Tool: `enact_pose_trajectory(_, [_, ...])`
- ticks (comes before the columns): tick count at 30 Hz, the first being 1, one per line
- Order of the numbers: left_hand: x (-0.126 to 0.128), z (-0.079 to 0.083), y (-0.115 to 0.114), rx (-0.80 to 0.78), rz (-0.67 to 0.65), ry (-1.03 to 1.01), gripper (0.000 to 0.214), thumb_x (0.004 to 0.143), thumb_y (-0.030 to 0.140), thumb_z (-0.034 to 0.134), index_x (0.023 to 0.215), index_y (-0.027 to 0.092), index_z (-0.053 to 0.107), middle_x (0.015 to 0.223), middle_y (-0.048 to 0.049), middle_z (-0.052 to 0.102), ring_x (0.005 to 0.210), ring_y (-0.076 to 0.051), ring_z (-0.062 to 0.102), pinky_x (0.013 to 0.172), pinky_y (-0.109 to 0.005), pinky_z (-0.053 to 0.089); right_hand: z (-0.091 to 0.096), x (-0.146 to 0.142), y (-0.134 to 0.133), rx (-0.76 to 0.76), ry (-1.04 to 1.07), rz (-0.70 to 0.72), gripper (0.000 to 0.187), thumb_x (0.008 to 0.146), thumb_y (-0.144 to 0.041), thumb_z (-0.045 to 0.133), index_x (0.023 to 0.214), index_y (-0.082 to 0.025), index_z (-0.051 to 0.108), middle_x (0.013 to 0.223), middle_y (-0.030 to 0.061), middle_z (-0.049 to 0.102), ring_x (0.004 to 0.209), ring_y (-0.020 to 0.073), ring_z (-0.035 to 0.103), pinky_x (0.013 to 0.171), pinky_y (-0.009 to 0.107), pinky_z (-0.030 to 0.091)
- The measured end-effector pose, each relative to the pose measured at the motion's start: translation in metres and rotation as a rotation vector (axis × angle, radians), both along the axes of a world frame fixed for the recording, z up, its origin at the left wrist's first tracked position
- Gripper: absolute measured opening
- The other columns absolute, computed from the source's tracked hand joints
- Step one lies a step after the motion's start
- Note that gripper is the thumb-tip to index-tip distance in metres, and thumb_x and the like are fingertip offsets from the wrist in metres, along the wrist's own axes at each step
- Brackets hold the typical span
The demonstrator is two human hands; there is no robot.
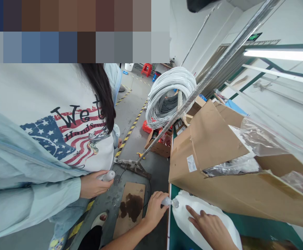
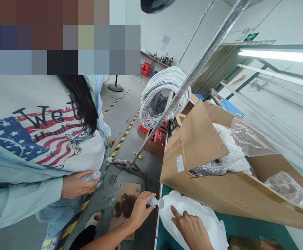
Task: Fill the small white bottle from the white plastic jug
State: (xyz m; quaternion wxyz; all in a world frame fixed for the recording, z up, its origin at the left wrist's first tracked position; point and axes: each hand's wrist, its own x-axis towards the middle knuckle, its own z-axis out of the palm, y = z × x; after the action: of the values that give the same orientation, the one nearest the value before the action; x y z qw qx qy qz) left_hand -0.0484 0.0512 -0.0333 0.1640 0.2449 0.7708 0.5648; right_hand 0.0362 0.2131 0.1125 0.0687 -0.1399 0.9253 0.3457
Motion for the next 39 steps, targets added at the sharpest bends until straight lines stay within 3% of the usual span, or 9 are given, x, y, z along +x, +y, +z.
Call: enact_pose_trajectory(39, [-0.001,-0.009,-0.001,0.000,0.025,-0.014,0.039,0.074,0.012,0.057,0.111,0.025,0.059,0.108,-0.0036,0.060,0.104,-0.023,0.050,0.089,-0.035,0.041,-0.001,-0.012,-0.007,0.009,-0.089,-0.058,0.036,0.082,-0.030,0.059,0.117,-0.030,0.059,0.054,0.0013,0.062,0.040,0.0193,0.061,0.036,0.022,0.029])
